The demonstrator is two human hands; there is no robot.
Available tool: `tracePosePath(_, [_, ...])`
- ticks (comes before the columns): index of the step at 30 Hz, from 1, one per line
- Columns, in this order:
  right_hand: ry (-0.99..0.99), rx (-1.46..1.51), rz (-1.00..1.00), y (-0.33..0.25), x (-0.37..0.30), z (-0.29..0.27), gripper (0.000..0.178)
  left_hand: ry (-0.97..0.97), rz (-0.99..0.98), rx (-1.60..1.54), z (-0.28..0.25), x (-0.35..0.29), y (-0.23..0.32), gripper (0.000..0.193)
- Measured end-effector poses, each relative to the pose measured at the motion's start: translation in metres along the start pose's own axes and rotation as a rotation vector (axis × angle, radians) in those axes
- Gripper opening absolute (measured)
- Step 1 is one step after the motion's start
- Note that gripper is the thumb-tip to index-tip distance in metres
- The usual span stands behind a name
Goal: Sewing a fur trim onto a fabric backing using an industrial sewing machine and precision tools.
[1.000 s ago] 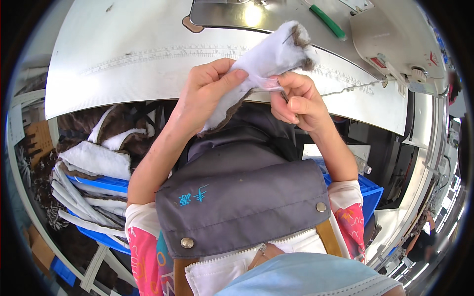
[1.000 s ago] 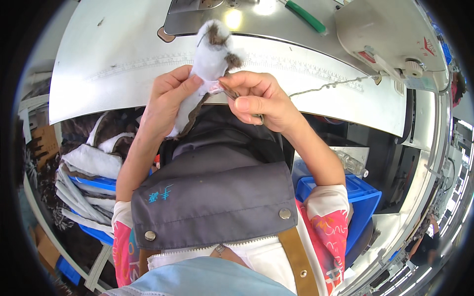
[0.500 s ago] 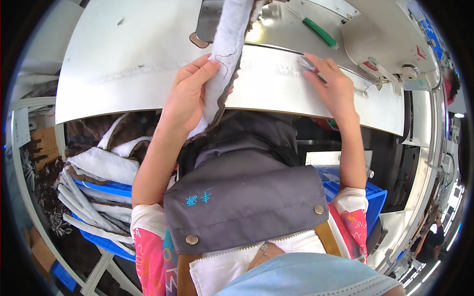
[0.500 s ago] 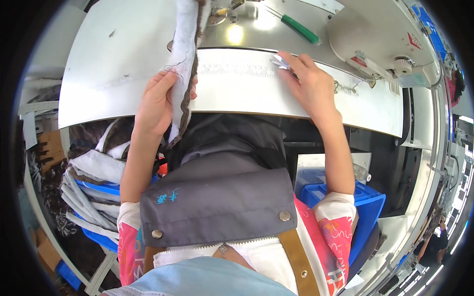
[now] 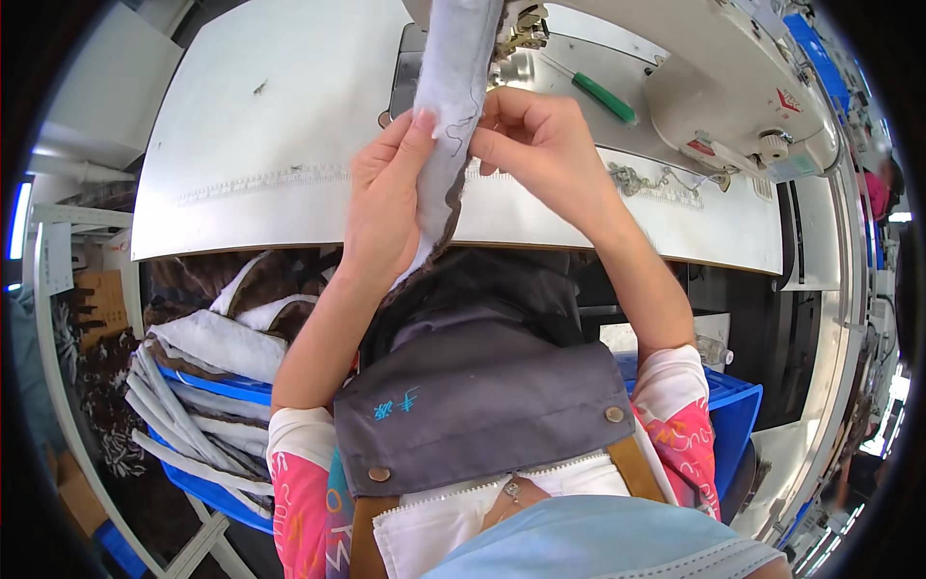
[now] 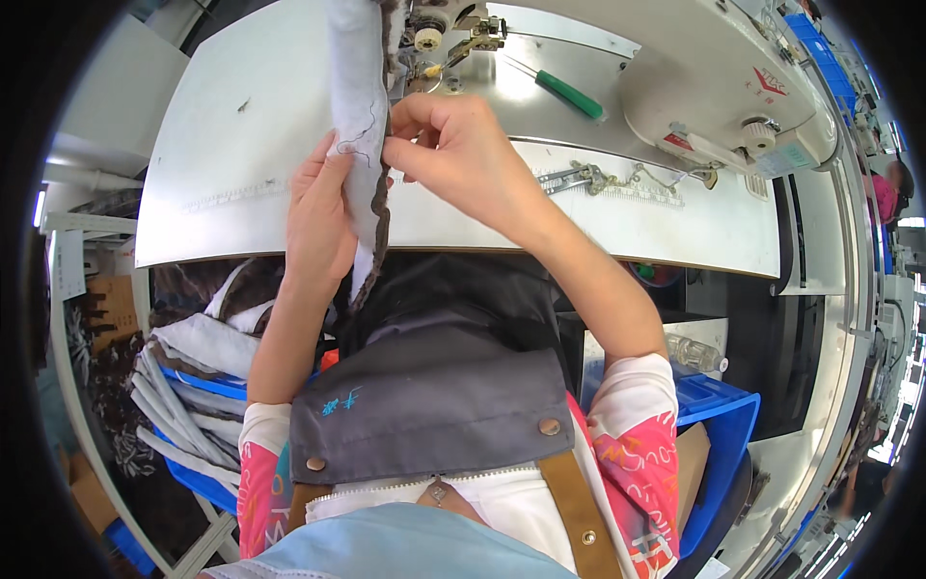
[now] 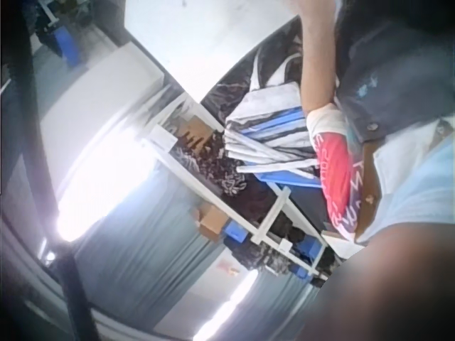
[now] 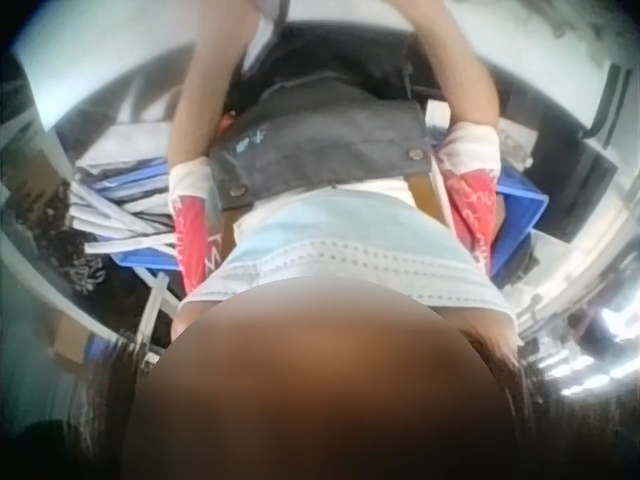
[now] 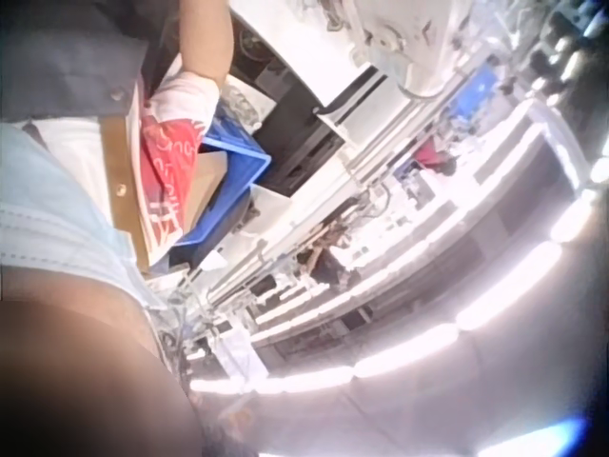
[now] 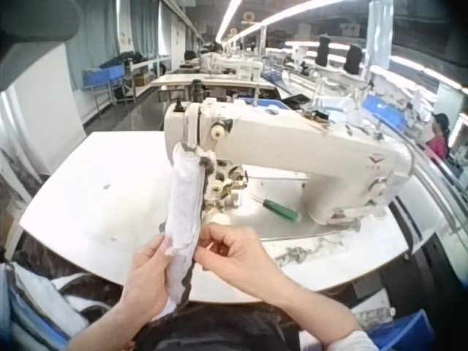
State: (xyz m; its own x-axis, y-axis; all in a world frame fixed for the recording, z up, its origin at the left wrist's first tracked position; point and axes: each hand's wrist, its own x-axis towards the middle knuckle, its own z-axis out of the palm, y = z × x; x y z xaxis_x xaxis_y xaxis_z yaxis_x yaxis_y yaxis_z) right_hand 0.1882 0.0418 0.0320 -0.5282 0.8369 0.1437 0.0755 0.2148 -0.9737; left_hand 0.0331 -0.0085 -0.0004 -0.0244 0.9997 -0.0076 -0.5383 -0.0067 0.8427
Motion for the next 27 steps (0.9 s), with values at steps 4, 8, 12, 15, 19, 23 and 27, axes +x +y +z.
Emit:
tracePosePath(4, [-0.022,-0.026,0.009,0.007,0.000,0.003,0.012,0.069,0.011,0.060,0.003,-0.002,-0.007,0.030])
tracePosePath(8, [0.083,-0.146,-0.067,0.023,0.000,0.013,0.015,0.151,0.045,0.022,0.013,-0.004,-0.011,0.025])
tracePosePath(12, [0.134,-0.021,-0.015,0.019,-0.001,0.011,0.016,0.219,0.384,0.330,0.008,-0.003,-0.008,0.027])
tracePosePath(15, [0.039,-0.383,0.024,0.007,-0.003,0.003,0.020,0.116,0.555,0.923,-0.003,0.000,0.006,0.031])
tracePosePath(19, [-0.043,0.037,0.037,0.013,-0.002,-0.001,0.023,-0.089,0.346,1.047,-0.006,0.001,0.017,0.027])
tracePosePath(23, [-0.075,0.037,0.063,0.016,-0.005,-0.004,0.026,-0.074,0.191,0.833,-0.008,0.002,0.017,0.018])
tracePosePath(27, [0.066,-0.062,0.026,0.030,-0.009,-0.014,0.029,0.009,0.311,0.908,-0.026,0.005,0.011,0.014])
